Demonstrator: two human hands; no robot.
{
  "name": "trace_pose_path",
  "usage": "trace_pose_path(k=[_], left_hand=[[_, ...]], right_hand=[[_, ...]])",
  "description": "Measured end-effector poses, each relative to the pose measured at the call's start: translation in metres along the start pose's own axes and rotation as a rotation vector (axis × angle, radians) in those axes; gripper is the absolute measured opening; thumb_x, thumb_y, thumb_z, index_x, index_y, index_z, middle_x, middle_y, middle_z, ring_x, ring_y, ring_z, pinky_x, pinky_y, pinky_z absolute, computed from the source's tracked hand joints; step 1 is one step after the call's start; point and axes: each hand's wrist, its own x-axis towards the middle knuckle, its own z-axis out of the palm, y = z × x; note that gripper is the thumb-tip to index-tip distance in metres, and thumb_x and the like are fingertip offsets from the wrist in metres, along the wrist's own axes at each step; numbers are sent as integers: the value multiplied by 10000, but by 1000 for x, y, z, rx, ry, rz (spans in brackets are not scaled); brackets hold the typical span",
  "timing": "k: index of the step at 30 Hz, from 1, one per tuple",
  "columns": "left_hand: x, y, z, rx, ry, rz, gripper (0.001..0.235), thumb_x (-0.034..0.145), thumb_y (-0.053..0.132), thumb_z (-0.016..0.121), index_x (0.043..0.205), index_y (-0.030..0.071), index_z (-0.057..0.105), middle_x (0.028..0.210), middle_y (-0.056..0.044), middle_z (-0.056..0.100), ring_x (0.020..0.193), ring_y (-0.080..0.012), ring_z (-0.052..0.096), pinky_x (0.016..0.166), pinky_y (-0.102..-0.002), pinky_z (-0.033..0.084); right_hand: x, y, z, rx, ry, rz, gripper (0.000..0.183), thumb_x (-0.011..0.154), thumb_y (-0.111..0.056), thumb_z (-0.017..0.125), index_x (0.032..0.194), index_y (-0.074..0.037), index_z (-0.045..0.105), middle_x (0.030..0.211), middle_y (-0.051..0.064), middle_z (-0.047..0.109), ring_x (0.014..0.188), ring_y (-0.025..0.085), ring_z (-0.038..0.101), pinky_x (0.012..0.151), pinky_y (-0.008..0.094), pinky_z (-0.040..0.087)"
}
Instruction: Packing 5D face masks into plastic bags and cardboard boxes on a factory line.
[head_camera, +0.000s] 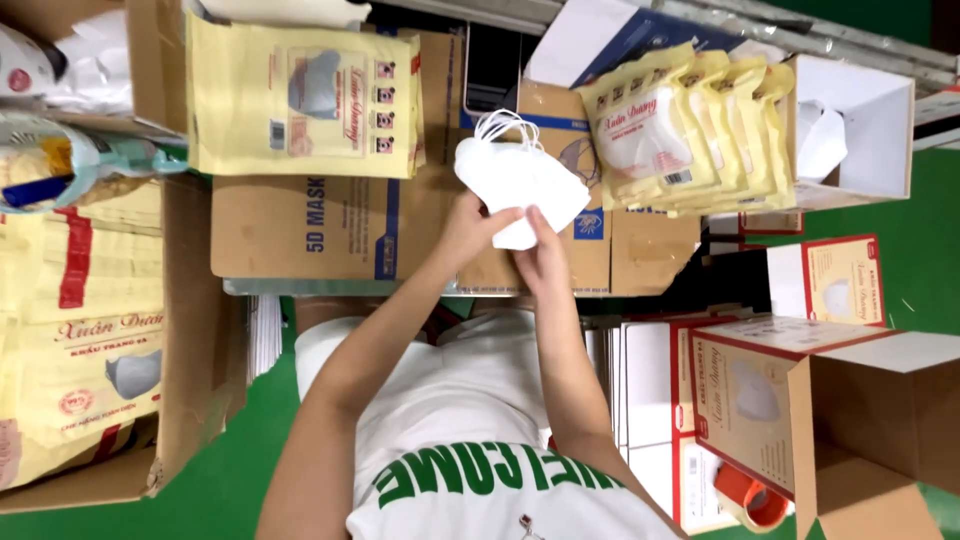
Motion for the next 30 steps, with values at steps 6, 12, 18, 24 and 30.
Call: trace_pose_path(k=[6,12,18,24,30], left_hand=[[27,55,-77,163,-165,-257,225,863,197,812,1033,64,750,866,-9,719,739,-91,621,674,-275,513],[74,-14,-126,641,324,-2,220,898,200,751,1053,54,693,1001,-115,696,873,-212,703,767,-360,543],[87,-18,-113,1214,342,17,528,779,423,813,1123,49,667,1074,-175,660,938,-349,649,763,-452,512],[94,-34,-123,1361,203,-50,446,886,348,710,1208,41,672,1067,-182,665,929,-331,650,728,-444,518],[70,-29,-109,1271,323,85,315,798,240,692,1055,58,680,1035,-186,665,890,-372,667,743,-498,543]], right_hand=[[-1,-32,-28,-958,25,-709,355,949,-42,785,1267,78,682,1229,142,733,1116,205,695,1014,345,550],[5,-35,-30,-1005,193,-651,353,910,-63,816,1193,113,700,1156,153,744,1022,177,694,938,319,561],[10,-25,-31,-638,203,-523,398,900,-34,779,1243,127,657,1216,158,717,1063,198,690,970,323,540],[-10,-33,-2,-571,78,-572,423,890,-28,777,1266,89,622,1234,135,699,1088,182,680,992,313,531],[-15,-30,-10,-646,41,-579,390,929,11,792,1258,161,645,1230,194,703,1073,212,683,986,336,534]])
